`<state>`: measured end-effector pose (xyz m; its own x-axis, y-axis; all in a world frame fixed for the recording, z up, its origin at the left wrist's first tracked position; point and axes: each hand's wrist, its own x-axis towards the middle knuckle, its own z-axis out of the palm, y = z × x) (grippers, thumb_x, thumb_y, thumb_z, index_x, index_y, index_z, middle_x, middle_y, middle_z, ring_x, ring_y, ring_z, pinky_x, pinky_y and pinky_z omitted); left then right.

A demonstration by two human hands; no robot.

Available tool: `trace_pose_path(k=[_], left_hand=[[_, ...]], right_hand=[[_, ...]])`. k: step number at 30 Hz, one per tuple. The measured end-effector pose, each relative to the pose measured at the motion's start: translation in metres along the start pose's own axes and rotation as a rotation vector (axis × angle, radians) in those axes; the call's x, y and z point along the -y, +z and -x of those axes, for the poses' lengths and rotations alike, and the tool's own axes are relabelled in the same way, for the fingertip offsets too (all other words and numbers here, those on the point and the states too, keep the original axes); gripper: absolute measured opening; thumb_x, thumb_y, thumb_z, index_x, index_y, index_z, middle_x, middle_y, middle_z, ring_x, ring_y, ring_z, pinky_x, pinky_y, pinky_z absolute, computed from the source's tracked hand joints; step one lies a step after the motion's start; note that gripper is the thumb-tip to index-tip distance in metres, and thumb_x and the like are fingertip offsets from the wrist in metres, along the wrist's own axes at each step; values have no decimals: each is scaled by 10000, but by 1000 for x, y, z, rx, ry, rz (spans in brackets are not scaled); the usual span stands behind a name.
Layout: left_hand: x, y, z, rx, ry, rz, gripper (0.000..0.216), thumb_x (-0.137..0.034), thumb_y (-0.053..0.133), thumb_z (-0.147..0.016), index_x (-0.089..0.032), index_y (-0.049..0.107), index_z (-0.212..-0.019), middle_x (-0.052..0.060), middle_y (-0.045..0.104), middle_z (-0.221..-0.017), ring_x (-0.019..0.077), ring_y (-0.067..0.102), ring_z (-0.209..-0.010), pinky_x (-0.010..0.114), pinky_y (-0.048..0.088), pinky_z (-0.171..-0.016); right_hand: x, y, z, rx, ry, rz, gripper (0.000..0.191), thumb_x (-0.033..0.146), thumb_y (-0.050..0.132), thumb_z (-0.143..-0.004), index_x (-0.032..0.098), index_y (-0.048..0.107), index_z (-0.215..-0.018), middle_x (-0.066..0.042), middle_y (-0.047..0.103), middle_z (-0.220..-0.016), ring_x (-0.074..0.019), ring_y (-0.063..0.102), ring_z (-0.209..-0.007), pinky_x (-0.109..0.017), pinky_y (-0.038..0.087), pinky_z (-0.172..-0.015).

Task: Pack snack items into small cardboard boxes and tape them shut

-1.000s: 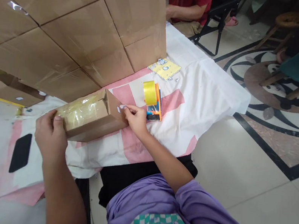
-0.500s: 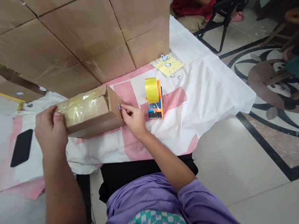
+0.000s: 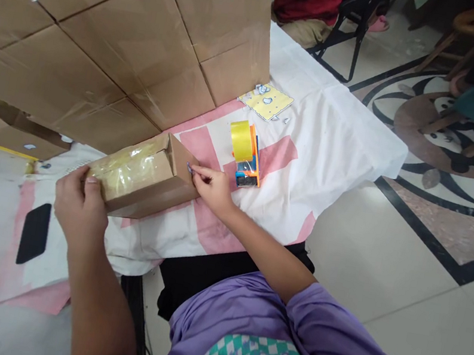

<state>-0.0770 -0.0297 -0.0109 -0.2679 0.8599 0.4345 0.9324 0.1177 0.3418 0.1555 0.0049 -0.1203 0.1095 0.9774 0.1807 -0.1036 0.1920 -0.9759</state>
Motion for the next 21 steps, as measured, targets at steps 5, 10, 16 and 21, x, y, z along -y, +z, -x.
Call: trace_pose_path(k=[5,10,16,21], left_hand=[[-8,-4,-1,67,-20,-28,535,-435,427,-1057,-102,568,-1451,194,578,-1427,343,511,-1373,526,382,-1171],[-3,-4,-5,83,-43,15,525,-445,411,-1039,-137,583,-1428,183,588,-1408,348,520,-1366,547,380,-1188],[15,1,-12,134,1,92,562,-533,382,-996,-143,607,-1331,177,602,-1385,352,517,-1372,514,388,-1199],[26,3,-18,155,9,144,581,-579,370,-950,-152,607,-1265,190,605,-1351,365,519,-1374,514,375,-1213]], right_hand=[[-3,-9,14,215,86,-143,529,117,568,-868,182,681,-1380,3,785,-874,-118,661,-716,-228,547,-701],[16,-16,41,320,128,-39,801,101,583,-836,242,400,-1603,121,519,-603,-70,455,-552,-179,397,-579],[23,-21,35,342,142,76,834,117,674,-798,186,428,-1592,90,522,-680,-90,479,-615,-219,393,-608],[37,-33,31,536,63,341,1211,319,866,-736,221,122,-1686,-60,683,-1058,-236,642,-950,-364,519,-842]])
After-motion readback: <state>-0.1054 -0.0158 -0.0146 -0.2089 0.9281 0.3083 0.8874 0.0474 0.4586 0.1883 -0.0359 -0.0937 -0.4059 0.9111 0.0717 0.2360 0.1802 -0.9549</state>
